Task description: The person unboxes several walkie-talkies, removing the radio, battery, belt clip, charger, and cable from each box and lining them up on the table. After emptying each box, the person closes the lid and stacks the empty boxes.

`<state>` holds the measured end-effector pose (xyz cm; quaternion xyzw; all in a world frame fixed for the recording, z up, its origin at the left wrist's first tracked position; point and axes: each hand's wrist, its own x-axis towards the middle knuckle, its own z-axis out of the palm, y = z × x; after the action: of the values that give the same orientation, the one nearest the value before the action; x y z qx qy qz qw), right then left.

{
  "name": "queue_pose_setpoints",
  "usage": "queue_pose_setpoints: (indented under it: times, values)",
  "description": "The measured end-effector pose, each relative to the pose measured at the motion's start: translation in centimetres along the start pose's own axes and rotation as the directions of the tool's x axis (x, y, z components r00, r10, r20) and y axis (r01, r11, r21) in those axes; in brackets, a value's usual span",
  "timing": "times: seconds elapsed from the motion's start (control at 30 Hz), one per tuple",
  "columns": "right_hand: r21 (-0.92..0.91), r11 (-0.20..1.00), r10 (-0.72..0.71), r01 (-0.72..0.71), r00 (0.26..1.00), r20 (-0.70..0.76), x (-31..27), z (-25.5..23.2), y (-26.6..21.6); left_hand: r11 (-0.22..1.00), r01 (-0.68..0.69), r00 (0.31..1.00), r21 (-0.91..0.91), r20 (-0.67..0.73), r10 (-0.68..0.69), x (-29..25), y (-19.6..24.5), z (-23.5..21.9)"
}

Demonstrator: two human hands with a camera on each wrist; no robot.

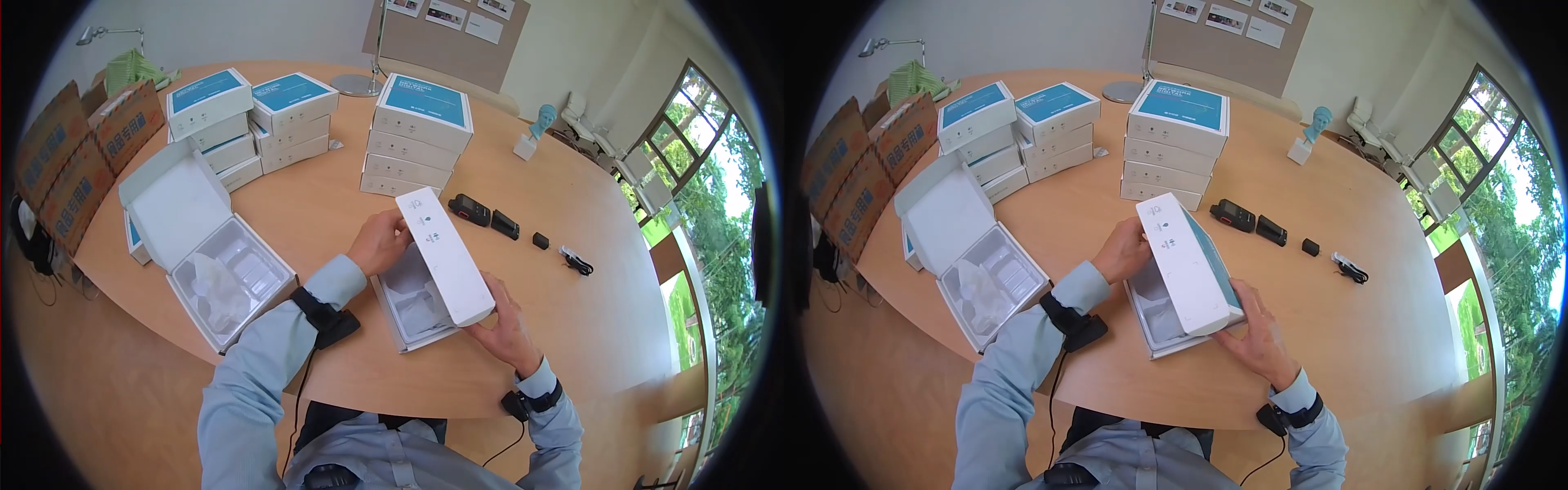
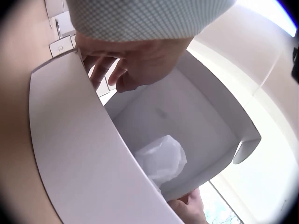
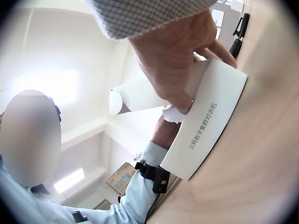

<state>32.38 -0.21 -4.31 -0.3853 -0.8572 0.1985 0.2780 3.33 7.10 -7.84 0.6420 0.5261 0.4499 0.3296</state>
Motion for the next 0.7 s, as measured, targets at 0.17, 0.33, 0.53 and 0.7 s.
queue_pose_setpoints:
  times: [0.17,0.33,0.53,0.7]
  values:
    - [0.011,1.0,0.013,-0.013,0.998,0.057,-0.1,-0.5,0.1,0.966,0.081,0.997,-0.244,0.015,-0.08,-0.2,-1.2,-2.4]
    - [-0.099,0.991,-0.08,0.09,0.992,0.099,-0.5,-0.6,0.7,0.875,0.325,0.944,-0.358,0.066,-0.324,-2.6,-0.4,-5.5]
    - [-0.192,0.975,-0.072,0.113,0.975,0.21,-0.6,-0.9,1.0,0.803,0.438,0.879,-0.404,0.003,-0.478,-3.4,-0.8,-5.4]
    - [-0.27,0.96,-0.017,0.072,0.98,0.2,-0.9,-0.3,0.2,0.865,0.395,0.911,-0.31,0.008,-0.413,-3.8,-0.6,-4.3]
